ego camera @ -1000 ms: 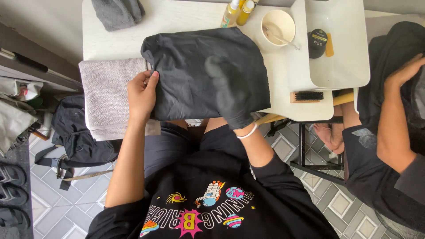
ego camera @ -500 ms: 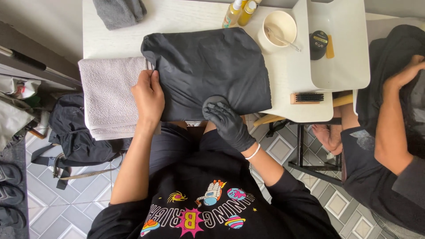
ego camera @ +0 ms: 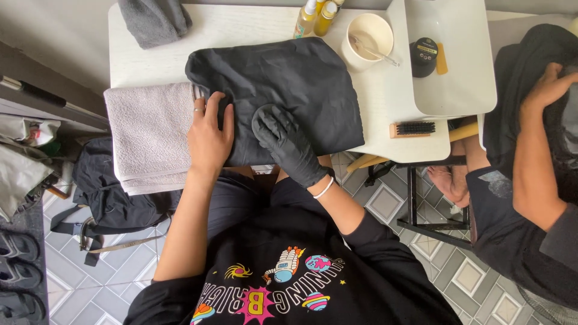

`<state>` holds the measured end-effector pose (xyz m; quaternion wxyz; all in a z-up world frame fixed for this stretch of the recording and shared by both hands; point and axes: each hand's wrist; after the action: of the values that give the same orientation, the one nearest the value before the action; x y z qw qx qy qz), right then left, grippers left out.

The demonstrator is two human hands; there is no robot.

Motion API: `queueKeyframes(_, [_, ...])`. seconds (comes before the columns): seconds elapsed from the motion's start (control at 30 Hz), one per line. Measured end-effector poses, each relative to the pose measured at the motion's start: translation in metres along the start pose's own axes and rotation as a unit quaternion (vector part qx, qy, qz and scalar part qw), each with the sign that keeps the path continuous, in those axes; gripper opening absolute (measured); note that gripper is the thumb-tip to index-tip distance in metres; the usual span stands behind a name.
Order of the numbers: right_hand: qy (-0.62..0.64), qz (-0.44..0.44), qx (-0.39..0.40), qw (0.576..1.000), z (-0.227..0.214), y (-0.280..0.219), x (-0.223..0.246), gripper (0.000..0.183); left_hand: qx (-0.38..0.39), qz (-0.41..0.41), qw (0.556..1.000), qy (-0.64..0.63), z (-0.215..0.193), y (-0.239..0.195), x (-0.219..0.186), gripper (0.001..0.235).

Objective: The person uses a spoon to scrape a white substance from a black bag placed on a table. They then wipe the bag with a towel and fold it. Finally, they place the folded bag into a larger black tote bag.

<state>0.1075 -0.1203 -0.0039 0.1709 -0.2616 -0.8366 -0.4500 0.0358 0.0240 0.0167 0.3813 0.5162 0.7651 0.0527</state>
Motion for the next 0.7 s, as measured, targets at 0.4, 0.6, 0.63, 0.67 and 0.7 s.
queueKeyframes(0.4, [-0.229,0.002,0.092,0.969,-0.101,-0.066,-0.081,0.032,0.012,-0.027,0.999,-0.012,0.007,0.001,0.001,0.023])
queueKeyframes(0.6, [-0.246,-0.073,-0.007,0.966,-0.074,-0.034,-0.084,0.049,0.01,-0.017,1.0,0.011,0.007,-0.002,0.0,0.023])
queueKeyframes(0.63, [-0.244,-0.073,-0.008,0.967,-0.051,-0.035,-0.083,0.049,0.01,-0.017,1.0,0.013,0.007,-0.001,0.001,0.023])
queueKeyframes(0.67, [-0.239,-0.088,0.01,0.967,-0.031,-0.038,-0.081,0.046,0.016,-0.013,0.999,0.024,0.007,-0.002,0.001,0.024])
queueKeyframes(0.7, [-0.234,-0.103,0.027,0.966,-0.01,-0.041,-0.079,0.042,0.023,-0.008,0.999,0.036,0.008,-0.002,0.0,0.025])
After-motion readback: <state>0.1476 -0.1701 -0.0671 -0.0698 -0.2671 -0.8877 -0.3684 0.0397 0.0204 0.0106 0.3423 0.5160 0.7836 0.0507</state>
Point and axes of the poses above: each hand's wrist, its own y-axis towards the middle knuckle, its own z-axis out of the palm, x = y × z, and after that the axes turned 8 degrees about z, right-handed
